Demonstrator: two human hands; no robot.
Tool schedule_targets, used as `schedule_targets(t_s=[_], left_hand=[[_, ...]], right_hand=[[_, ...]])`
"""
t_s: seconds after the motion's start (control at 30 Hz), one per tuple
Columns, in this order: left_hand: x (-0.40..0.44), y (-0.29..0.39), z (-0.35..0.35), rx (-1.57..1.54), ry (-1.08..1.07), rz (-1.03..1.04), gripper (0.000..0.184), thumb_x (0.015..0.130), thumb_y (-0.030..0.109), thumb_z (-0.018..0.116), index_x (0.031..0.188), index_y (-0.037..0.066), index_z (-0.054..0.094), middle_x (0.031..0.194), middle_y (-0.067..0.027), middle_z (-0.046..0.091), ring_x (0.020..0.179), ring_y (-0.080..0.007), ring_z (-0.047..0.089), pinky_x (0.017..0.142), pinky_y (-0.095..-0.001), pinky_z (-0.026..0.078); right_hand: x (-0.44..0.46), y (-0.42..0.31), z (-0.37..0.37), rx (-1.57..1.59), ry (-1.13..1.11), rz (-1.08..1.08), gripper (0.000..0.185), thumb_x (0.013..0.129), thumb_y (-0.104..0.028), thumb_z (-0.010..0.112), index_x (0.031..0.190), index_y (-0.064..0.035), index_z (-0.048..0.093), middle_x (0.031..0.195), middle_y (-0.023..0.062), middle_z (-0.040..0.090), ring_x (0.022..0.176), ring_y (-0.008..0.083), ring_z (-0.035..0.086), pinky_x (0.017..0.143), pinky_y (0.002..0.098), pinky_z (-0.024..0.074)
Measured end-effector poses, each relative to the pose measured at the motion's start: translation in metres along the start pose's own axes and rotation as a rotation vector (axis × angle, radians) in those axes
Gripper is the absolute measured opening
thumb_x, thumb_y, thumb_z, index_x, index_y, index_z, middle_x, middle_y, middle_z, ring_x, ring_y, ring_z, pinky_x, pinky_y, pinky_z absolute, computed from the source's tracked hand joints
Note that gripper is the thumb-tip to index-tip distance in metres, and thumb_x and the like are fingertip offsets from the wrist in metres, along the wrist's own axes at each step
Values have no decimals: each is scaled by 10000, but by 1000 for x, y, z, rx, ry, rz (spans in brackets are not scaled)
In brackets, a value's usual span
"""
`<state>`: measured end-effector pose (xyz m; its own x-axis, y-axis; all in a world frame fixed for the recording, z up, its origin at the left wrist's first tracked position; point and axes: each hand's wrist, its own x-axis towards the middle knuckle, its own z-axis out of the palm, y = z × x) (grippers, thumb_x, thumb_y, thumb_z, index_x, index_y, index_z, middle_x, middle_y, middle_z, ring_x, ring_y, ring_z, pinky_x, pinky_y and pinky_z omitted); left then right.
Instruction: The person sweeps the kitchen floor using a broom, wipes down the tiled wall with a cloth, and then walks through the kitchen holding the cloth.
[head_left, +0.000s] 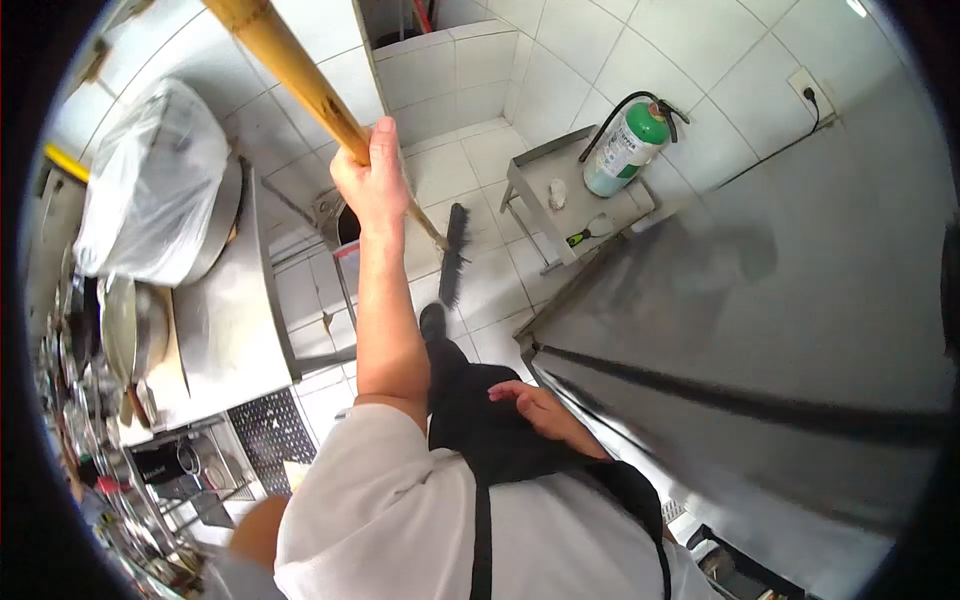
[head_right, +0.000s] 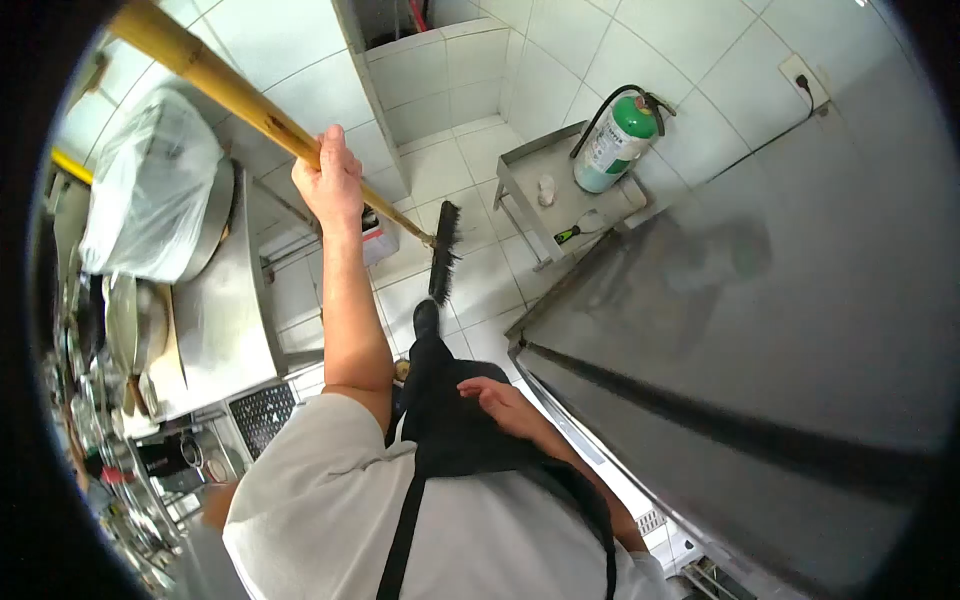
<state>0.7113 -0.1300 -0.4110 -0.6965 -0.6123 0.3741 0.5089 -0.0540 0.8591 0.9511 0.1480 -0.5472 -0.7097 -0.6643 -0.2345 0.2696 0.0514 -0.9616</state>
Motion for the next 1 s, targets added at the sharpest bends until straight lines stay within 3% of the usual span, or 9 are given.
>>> schedule_targets(t_s=[0.17,0.3,0.4,0.53,0.6,0.77,0.87,0.97,1.0], left_hand=[[61,-72,2,87,-83,-75,465,909,236,692,572,99,402,545,66,384,527,-49,324,458,-255,261],[105,-105,28,53,-165,-145,457,903,213,697,577,88,401,553,70,369,540,-50,315,463,-256,253],[134,-117,48,41,-218,-165,426,900,187,691,586,82,423,553,68,383,538,-48,328,463,-253,261],[163,-133,81,-20,-283,-199,383,894,143,675,594,71,448,551,60,418,532,-43,357,462,-244,280],[177,-149,101,18,-344,-197,320,884,101,644,636,89,443,569,46,371,483,-66,338,453,-263,328],[203,-186,158,-158,-449,-310,341,894,99,643,613,67,452,551,34,416,493,-62,408,448,-247,317],[216,-221,180,-139,-462,-393,258,907,80,590,685,61,462,569,16,409,491,-101,391,468,-283,337],[240,-257,198,-124,-398,-415,204,918,99,543,733,63,467,571,4,381,490,-134,369,494,-315,352],[253,-265,208,-105,-374,-416,208,919,112,537,731,68,460,567,2,367,486,-133,356,495,-313,346]], right_hand=[[59,-13,-18,102,217,79,666,994,-577,318,1249,-8,551,1186,125,617,1143,217,564,1008,350,402],[112,-36,-41,134,638,360,613,1024,-516,308,1218,7,561,1143,144,635,1098,232,595,997,360,437],[141,-23,-66,114,711,384,443,1021,-387,447,1169,6,586,1094,121,653,1036,196,615,931,336,474],[179,14,-111,174,851,440,364,955,-330,602,1099,4,613,970,62,662,880,144,614,812,298,496],[201,35,-143,186,900,451,328,949,-321,606,1034,-5,622,886,42,648,790,127,594,749,286,490],[273,67,-253,205,1082,372,289,925,-276,615,997,4,622,834,41,641,739,133,585,721,283,484],[317,97,-326,-170,1163,447,339,910,-272,620,1090,14,601,915,117,661,827,222,620,779,352,491],[356,153,-396,-459,1200,506,421,901,-271,617,1212,6,556,1126,210,625,996,332,614,877,420,472],[372,159,-416,-508,1116,515,434,897,-264,618,1238,-6,542,1189,223,589,1050,350,589,909,426,460]])
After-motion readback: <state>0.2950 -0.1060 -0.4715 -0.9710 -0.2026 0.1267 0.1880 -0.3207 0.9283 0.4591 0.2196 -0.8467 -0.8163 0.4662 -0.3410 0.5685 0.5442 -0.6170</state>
